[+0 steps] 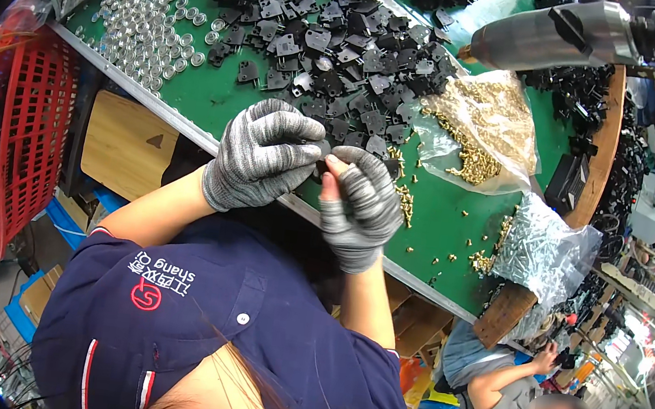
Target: Assemble small black plastic components using hands and a pneumatic tool at a factory workstation.
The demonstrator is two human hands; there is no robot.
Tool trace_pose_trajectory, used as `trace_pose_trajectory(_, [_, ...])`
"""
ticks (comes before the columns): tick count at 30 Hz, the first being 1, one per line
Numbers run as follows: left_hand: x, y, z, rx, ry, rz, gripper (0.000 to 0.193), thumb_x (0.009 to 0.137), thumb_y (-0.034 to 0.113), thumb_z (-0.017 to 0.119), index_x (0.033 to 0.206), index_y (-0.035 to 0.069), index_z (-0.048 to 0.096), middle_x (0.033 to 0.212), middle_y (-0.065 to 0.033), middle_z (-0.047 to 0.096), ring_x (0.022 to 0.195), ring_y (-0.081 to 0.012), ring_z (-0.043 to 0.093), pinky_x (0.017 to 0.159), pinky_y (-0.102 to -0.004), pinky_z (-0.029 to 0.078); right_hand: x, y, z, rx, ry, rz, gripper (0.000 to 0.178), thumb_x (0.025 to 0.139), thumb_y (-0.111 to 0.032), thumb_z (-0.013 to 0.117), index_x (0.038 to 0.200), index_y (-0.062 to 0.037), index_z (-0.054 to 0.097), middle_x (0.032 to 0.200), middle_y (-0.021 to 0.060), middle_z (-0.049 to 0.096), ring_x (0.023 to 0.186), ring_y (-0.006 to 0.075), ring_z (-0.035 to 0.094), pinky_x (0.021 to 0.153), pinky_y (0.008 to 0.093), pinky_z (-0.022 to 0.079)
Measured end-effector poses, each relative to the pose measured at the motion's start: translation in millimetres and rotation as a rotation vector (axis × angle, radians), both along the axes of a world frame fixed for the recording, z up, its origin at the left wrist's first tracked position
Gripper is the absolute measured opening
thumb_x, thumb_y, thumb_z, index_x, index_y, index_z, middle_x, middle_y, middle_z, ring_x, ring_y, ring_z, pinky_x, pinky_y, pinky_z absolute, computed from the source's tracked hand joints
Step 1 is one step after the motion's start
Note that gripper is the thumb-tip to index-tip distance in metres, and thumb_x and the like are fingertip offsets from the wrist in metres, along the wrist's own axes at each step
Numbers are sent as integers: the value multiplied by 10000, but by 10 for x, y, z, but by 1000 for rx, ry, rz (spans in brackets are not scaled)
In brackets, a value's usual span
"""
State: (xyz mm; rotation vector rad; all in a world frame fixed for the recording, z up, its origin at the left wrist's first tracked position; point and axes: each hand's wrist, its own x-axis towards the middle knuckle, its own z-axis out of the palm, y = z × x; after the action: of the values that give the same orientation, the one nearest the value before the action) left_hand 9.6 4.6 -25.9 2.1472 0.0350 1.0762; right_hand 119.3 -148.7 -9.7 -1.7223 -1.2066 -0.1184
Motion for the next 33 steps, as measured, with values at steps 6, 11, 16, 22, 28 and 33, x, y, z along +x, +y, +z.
trace_pose_trajectory(6, [17,12,-3,-3,-26,-25,247,675,32,778,913,64,719,977,-107,701,789,-286,663,671,-380,534,661,227,633,517,297,-59,617,789,-67,804,1343,8,542,1240,98,640,999,177,640,849,294,512])
trace_pose_trajectory(11, [9,10,14,15,-18,-22,251,670,19,773,911,61,715,974,-107,697,779,-286,661,673,-381,534,962,914,727,409,298,38,724,825,-170,796,1397,3,388,1102,127,650,894,176,652,793,301,529])
trace_pose_trajectory(16, [6,14,5,-3,-16,-29,248,675,9,768,911,59,709,967,-109,694,780,-289,660,673,-381,535,779,966,802,504,657,349,725,842,-166,750,1416,-23,330,986,142,651,810,239,648,686,400,582])
trace_pose_trajectory(22, [22,-2,-1,-15,-25,-26,244,685,0,764,916,55,707,963,-110,693,780,-295,658,671,-385,534,164,496,781,415,888,279,651,849,-118,674,1392,-42,324,857,98,571,712,224,593,687,423,568])
trace_pose_trajectory(28, [23,13,18,0,-33,-32,236,687,3,769,910,52,707,955,-108,692,777,-297,656,668,-386,534,95,479,616,380,891,168,669,846,-100,656,1423,-63,319,883,111,548,706,216,565,687,418,551])
trace_pose_trajectory(33, [22,7,15,-1,-30,-26,238,687,8,774,913,51,710,953,-108,691,778,-298,655,669,-387,534,129,489,548,415,868,209,420,840,-35,657,1211,15,466,836,97,609,698,195,616,682,336,553])
